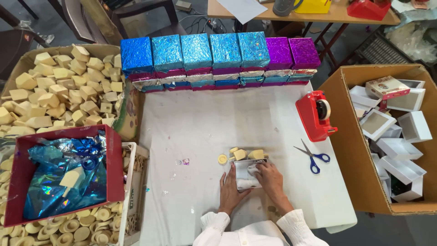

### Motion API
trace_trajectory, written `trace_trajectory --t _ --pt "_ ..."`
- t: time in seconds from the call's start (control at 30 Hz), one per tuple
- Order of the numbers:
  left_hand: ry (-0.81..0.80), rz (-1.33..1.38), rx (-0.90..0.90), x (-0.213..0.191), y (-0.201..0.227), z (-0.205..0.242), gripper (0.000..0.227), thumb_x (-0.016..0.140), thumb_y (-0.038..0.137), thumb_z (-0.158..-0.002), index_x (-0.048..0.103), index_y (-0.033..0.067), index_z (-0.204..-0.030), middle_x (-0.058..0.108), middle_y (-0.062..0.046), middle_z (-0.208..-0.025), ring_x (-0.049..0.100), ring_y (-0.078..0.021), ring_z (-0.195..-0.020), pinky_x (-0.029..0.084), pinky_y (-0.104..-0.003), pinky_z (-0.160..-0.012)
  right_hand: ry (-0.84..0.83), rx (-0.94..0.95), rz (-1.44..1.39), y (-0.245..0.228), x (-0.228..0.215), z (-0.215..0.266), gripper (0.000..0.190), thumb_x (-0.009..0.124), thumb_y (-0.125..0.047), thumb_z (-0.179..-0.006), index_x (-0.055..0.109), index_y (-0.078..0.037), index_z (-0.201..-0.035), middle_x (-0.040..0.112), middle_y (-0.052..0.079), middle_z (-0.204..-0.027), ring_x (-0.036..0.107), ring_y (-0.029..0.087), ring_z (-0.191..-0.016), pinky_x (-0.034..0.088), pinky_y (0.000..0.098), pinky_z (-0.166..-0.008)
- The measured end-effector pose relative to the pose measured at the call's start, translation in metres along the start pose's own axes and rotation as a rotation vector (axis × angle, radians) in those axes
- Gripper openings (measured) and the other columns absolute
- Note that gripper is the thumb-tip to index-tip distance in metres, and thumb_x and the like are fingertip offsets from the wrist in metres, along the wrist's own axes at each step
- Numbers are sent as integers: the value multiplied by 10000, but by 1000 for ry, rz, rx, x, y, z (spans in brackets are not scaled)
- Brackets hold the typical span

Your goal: The person wipes small, light-colored soap pieces with a white cloth on a table. They then place the soap pieces into a small white box, close the box with a decorative lid, and wipe the exterior of the box with the cloth.

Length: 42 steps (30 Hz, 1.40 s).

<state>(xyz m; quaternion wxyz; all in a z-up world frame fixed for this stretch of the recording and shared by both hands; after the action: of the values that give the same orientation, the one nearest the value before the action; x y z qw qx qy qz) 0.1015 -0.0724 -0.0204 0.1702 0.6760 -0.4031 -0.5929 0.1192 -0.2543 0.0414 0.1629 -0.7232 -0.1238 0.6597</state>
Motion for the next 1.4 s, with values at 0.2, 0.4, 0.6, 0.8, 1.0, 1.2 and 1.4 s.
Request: trace_trajectory --t 0.2,0.4,0.6,0.8,1.0,1.2,1.4 --pt "-48 -10 -21 -5 3 0 1251 909 414 -720 120 26 -1611 306 -155 -1670 369 -249 -1505 180 -486 -1217 10 -70 66 -1 41 6 510 759 -227 -794 632 -51 -1256 635 98 -1249 594 317 -1097 566 422 -814" --pt "-43 -2 -22 2 -3 1 1234 906 423 -739 122 16 -1602 282 -151 -1662 338 -227 -1504 174 -489 -1210 -55 -69 54 -7 47 1 425 700 -159 -856 644 -101 -1273 634 77 -1268 595 318 -1114 566 424 -836" --pt "-22 -8 -5 -1 -2 1 1217 903 357 -719 133 36 -1605 282 -123 -1669 365 -227 -1501 181 -483 -1203 -11 -230 -121 -7 57 4 491 698 -51 -774 685 -118 -1260 603 98 -1374 559 361 -1172 514 458 -934" --pt "-23 35 -37 5 -9 2 1229 912 276 -701 120 64 -1616 285 -106 -1677 436 -228 -1455 201 -487 -1214 -130 -337 -302 -16 70 1 530 661 49 -737 687 -104 -1244 634 65 -1385 545 352 -1225 478 451 -985" --pt "0 52 -26 3 -7 2 1245 918 286 -694 114 70 -1620 284 -104 -1677 443 -220 -1450 211 -489 -1213 -363 -300 -375 5 71 -2 220 632 69 -751 738 -79 -875 772 43 -1070 613 314 -1061 521 401 -925" --pt "-40 -8 -33 -1 -2 2 1248 903 325 -686 121 72 -1625 279 -105 -1689 375 -224 -1509 215 -482 -1221 -423 -396 -426 39 96 -14 186 693 34 -756 735 -77 -900 733 101 -909 648 327 -950 533 415 -808" --pt "-8 -21 9 -6 3 1 1250 881 502 -755 101 14 -1603 283 -145 -1658 364 -249 -1488 196 -503 -1197 -437 -320 -87 40 40 -22 171 761 -24 -720 731 -94 -873 711 106 -870 652 321 -907 532 430 -752"
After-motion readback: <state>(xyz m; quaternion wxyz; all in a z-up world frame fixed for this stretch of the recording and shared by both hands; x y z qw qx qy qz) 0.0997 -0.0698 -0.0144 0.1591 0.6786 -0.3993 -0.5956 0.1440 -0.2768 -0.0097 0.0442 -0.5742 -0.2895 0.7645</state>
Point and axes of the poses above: each hand's wrist, its own z-axis away from the middle knuckle, its own x-axis out of the palm, y = z × x, the point moved 2 cm from there along -z, towards the middle knuckle
